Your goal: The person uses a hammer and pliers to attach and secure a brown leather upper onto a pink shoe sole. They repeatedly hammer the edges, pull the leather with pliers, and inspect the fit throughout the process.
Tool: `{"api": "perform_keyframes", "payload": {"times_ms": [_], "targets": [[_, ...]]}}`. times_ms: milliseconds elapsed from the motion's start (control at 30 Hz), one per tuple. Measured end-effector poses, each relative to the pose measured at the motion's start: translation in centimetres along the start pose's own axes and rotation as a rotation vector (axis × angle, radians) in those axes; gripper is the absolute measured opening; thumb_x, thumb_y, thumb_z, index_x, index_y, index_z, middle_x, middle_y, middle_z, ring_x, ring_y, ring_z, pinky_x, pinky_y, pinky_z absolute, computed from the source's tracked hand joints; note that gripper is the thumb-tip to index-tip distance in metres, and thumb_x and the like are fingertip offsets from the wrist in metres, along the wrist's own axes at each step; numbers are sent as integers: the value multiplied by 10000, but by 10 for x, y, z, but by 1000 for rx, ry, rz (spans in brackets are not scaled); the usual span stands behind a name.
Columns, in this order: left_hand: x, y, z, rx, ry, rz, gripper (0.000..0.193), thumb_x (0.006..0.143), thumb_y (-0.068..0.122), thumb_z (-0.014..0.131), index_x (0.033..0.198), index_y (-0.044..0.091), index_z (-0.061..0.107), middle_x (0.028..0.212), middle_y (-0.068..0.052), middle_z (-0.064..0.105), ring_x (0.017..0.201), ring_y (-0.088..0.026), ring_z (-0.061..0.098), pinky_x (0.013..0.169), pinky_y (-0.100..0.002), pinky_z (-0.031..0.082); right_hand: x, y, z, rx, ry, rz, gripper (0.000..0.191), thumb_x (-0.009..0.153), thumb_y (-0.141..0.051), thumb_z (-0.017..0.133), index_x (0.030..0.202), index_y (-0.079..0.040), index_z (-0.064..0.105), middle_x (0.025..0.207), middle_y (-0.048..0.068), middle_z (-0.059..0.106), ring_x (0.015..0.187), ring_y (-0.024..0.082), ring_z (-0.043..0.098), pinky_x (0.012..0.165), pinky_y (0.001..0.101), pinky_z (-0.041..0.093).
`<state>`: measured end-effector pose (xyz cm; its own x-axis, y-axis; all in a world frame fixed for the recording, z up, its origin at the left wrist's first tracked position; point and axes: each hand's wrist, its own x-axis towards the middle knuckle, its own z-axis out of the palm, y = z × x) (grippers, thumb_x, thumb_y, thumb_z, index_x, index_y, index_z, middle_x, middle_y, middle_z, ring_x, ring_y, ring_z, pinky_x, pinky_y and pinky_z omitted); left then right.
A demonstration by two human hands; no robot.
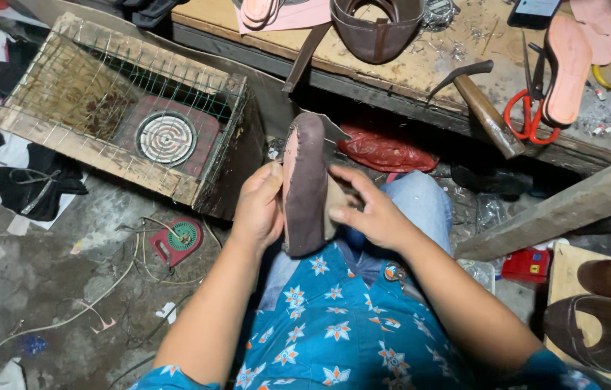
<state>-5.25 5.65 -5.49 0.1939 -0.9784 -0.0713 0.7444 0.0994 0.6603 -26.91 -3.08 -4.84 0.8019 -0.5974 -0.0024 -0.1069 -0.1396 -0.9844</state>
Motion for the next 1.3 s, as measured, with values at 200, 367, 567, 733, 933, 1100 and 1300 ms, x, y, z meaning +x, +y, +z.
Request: {"api": "perform_keyframes", "payload": {"times_ms": [200, 367, 567, 733, 933, 1100, 1300], "targets": [[4, -11, 8, 7, 145, 20, 347, 1090, 275, 518, 1298, 6, 587, 1167, -105, 682, 1026, -185, 673, 931, -361, 549, -17, 0, 14, -23, 88, 228, 317, 866, -212, 793, 1101, -1, 759, 903, 46, 723, 775, 110, 616, 722, 318, 518], [-1, -12, 10, -14, 279, -29, 559, 1068, 465, 393, 1354, 30, 597, 1322, -121, 685, 1175, -195, 670, 1013, -334, 518, -27, -30, 14, -642, 301, -71, 314, 824, -259, 874, 918, -13, 703, 794, 96, 654, 656, 222, 634, 633, 350, 508], [-5, 10, -7, -337, -79, -457, 775, 929, 590, 524, 1296, -92, 568, 1274, -216, 669, 1162, -318, 669, 1034, -414, 520, -28, -80, -23, -838, 232, -541, 367, 791, -124, 791, 1139, -50, 700, 1122, 95, 699, 1031, 307, 661, 909, 428, 516], [-8, -25, -5, -35, -199, -425, 429, 1013, 223, 649, 1350, -35, 583, 1273, -165, 679, 1131, -247, 676, 1008, -404, 547, -18, -72, -42, -967, 148, -666, 382, 812, -146, 830, 1174, -127, 709, 1176, 101, 691, 1121, 328, 627, 999, 473, 472], [18, -49, -10, -180, -65, -174, 375, 1024, 184, 658, 1324, -25, 578, 1201, -146, 699, 1059, -235, 710, 959, -404, 590, -7, 12, -14, -192, 468, 39, 343, 1040, -213, 637, 1324, -22, 631, 1217, 81, 694, 1085, 212, 654, 960, 350, 531], [32, -51, -22, -227, 24, -80, 366, 1030, 179, 653, 1325, -25, 581, 1209, -141, 695, 1080, -232, 705, 985, -404, 582, -34, 78, 19, 596, 229, 423, 397, 1066, -346, 477, 1184, -19, 668, 999, 78, 718, 854, 154, 681, 792, 300, 576], [31, -54, -27, -209, 74, -61, 354, 1023, 191, 658, 1306, -4, 573, 1215, -133, 692, 1095, -233, 698, 1000, -408, 579, -40, 96, 12, 568, 168, 357, 368, 1114, -313, 513, 1168, 11, 679, 986, 58, 702, 862, 127, 663, 816, 296, 567]]}}
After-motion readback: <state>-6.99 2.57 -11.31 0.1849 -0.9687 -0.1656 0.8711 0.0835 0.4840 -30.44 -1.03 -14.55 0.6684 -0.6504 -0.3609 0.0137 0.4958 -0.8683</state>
